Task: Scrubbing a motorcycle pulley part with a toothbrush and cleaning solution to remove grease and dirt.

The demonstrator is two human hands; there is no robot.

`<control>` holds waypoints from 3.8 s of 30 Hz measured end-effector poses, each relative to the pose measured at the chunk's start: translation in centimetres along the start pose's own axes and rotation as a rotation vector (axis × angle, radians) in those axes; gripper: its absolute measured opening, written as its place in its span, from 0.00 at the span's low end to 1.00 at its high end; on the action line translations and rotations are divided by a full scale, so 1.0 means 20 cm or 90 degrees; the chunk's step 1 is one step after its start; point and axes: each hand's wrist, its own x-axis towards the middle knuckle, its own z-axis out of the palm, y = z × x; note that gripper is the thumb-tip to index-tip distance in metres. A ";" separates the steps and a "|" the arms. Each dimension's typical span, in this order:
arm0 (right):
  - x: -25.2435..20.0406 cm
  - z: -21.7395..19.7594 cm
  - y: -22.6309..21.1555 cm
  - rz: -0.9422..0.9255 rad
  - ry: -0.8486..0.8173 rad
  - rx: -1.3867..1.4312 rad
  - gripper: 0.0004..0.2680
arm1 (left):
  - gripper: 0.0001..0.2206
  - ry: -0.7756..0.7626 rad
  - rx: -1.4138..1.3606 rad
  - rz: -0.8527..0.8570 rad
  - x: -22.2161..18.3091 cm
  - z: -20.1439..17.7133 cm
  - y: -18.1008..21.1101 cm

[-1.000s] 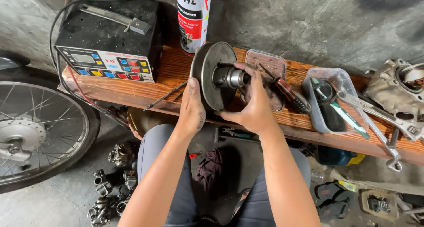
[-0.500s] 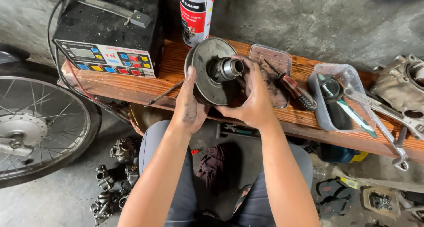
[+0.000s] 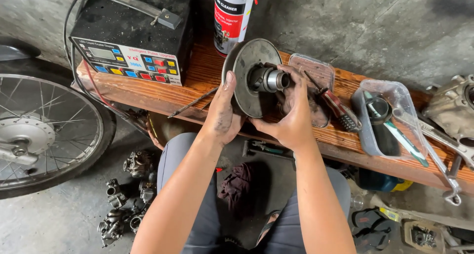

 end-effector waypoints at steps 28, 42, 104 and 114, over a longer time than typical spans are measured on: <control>0.06 0.00 -0.07 -0.040 -0.035 -0.187 0.36 | 0.13 -0.122 0.962 0.445 -0.02 0.02 0.37; 0.06 -0.06 -0.20 0.026 -0.122 -0.259 0.41 | 0.09 -0.229 0.953 0.444 0.14 -0.12 0.32; -0.04 -0.04 -0.22 0.097 0.032 -0.146 0.03 | 0.04 -0.325 1.012 0.687 0.02 0.04 0.28; -0.07 -0.32 -0.24 0.159 0.127 -0.139 0.05 | 0.09 -0.376 0.944 0.735 0.03 0.27 0.04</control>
